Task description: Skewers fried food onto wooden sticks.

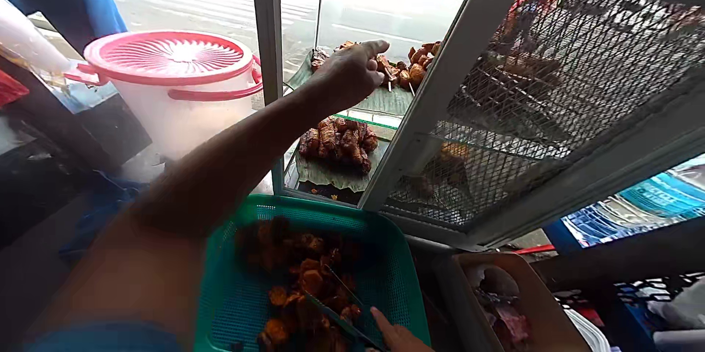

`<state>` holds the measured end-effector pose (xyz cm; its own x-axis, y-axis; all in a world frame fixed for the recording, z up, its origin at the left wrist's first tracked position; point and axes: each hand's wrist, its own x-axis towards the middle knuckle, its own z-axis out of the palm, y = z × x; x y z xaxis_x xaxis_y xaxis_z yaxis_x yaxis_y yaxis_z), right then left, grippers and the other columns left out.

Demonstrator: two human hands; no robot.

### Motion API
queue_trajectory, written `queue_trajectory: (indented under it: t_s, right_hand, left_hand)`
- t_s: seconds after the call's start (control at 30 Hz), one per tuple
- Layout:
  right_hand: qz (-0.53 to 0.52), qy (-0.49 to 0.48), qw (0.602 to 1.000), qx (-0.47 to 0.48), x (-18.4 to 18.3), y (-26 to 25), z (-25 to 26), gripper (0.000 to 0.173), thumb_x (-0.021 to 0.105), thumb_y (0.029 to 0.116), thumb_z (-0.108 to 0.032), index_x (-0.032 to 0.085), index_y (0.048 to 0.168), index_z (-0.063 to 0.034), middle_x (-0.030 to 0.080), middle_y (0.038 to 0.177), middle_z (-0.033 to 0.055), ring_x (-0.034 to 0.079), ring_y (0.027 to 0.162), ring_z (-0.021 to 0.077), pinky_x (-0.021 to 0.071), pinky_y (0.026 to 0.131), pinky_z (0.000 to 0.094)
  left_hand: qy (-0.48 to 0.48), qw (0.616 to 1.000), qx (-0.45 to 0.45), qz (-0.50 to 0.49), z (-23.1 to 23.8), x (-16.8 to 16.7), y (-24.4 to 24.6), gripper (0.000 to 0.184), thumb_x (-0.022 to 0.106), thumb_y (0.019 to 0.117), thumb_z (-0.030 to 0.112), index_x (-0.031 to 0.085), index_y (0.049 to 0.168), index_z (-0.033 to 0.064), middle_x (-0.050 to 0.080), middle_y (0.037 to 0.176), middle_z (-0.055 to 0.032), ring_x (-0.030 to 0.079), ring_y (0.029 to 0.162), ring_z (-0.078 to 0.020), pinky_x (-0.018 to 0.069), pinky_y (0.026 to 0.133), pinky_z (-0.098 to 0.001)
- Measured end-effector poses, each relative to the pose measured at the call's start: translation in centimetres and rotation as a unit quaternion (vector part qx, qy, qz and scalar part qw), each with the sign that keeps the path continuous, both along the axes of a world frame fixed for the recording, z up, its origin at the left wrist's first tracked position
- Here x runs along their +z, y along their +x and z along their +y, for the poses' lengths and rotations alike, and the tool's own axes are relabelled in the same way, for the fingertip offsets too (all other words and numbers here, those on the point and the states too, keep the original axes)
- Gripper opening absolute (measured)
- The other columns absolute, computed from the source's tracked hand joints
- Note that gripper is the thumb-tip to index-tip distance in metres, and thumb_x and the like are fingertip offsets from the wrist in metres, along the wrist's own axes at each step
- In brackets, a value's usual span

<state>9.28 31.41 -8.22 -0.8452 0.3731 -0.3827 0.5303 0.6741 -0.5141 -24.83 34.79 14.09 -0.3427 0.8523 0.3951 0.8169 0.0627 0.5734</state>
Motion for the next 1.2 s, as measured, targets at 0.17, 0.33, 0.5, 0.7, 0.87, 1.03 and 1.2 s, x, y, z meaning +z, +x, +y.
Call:
queue_trajectory:
  t_s: [0.17, 0.33, 0.5, 0.7, 0.87, 1.03, 1.2]
  right_hand:
    - [0.004, 0.112, 0.988, 0.102, 3.0, -3.5, 2.2, 0.053, 0.058, 0.1045, -0.037, 0.056, 0.148, -0.0066, 0.065, 0.133, 0.0240, 0.062, 0.124, 0.0411, 0.0506, 0.104, 0.0567]
    - [0.211, 0.247, 0.941, 0.094, 15.3, -12.1, 5.8, 0.040, 0.053, 0.1084, -0.025, 0.059, 0.144, -0.0076, 0.071, 0.121, 0.0171, 0.070, 0.109, 0.0319, 0.0546, 0.097, 0.0543]
    - [0.215, 0.372, 0.903, -0.016, 23.9, -24.1, 10.2, 0.043, 0.039, 0.1104, -0.019, 0.054, 0.147, -0.0023, 0.063, 0.136, 0.0270, 0.057, 0.131, 0.0438, 0.0413, 0.109, 0.0636]
    - [-0.011, 0.422, 0.893, -0.158, 23.9, -33.0, 14.5, 0.030, 0.054, 0.1016, -0.009, 0.063, 0.113, 0.0177, 0.059, 0.132, 0.0358, 0.055, 0.130, 0.0506, 0.0428, 0.102, 0.0686]
    - [-0.038, 0.369, 0.897, -0.241, 22.2, -36.2, 18.3, 0.037, 0.058, 0.1010, -0.016, 0.061, 0.123, 0.0135, 0.057, 0.135, 0.0335, 0.056, 0.129, 0.0471, 0.0442, 0.102, 0.0665]
    - [0.087, 0.223, 0.895, -0.376, 22.6, -37.6, 21.3, 0.030, 0.047, 0.1030, -0.009, 0.056, 0.127, 0.0057, 0.060, 0.119, 0.0208, 0.064, 0.102, 0.0274, 0.0528, 0.087, 0.0451]
    - [0.207, 0.046, 0.853, -0.477, 21.8, -37.8, 23.4, 0.034, 0.043, 0.1035, -0.022, 0.051, 0.133, -0.0077, 0.057, 0.105, 0.0124, 0.059, 0.076, 0.0198, 0.0516, 0.067, 0.0356]
  left_hand:
    - [0.131, 0.990, 0.047, -0.009, -18.1, -9.8, -1.8, 0.040, 0.058, 0.1010, 0.021, 0.061, 0.140, 0.0105, 0.063, 0.138, -0.0075, 0.062, 0.124, -0.0146, 0.0525, 0.104, -0.0348]
    - [0.077, 0.926, 0.366, -0.057, -33.8, -25.8, -5.6, 0.040, 0.054, 0.1026, 0.018, 0.060, 0.134, -0.0070, 0.059, 0.134, -0.0317, 0.058, 0.125, -0.0451, 0.0455, 0.106, -0.0597]
    - [-0.005, 0.895, 0.441, -0.062, -39.9, -36.3, -4.3, 0.045, 0.057, 0.1008, 0.022, 0.060, 0.134, -0.0081, 0.050, 0.143, -0.0359, 0.043, 0.137, -0.0546, 0.0288, 0.115, -0.0667]
    - [0.046, 0.899, 0.434, -0.033, -40.2, -38.3, -4.3, 0.041, 0.054, 0.0986, 0.021, 0.066, 0.125, -0.0083, 0.056, 0.138, -0.0333, 0.051, 0.132, -0.0512, 0.0364, 0.113, -0.0610]
    - [0.056, 0.903, 0.422, -0.058, -40.2, -37.8, -3.9, 0.034, 0.054, 0.0984, 0.012, 0.069, 0.119, -0.0097, 0.060, 0.133, -0.0327, 0.055, 0.127, -0.0499, 0.0398, 0.111, -0.0583]
    - [0.042, 0.908, 0.409, -0.084, -40.2, -36.9, -3.7, 0.031, 0.053, 0.0996, 0.008, 0.069, 0.119, -0.0109, 0.061, 0.131, -0.0336, 0.055, 0.127, -0.0495, 0.0403, 0.111, -0.0551]
    - [0.040, 0.908, 0.408, -0.083, -40.3, -37.0, -3.7, 0.030, 0.053, 0.1004, 0.008, 0.070, 0.118, -0.0097, 0.063, 0.129, -0.0316, 0.057, 0.126, -0.0469, 0.0410, 0.111, -0.0522]
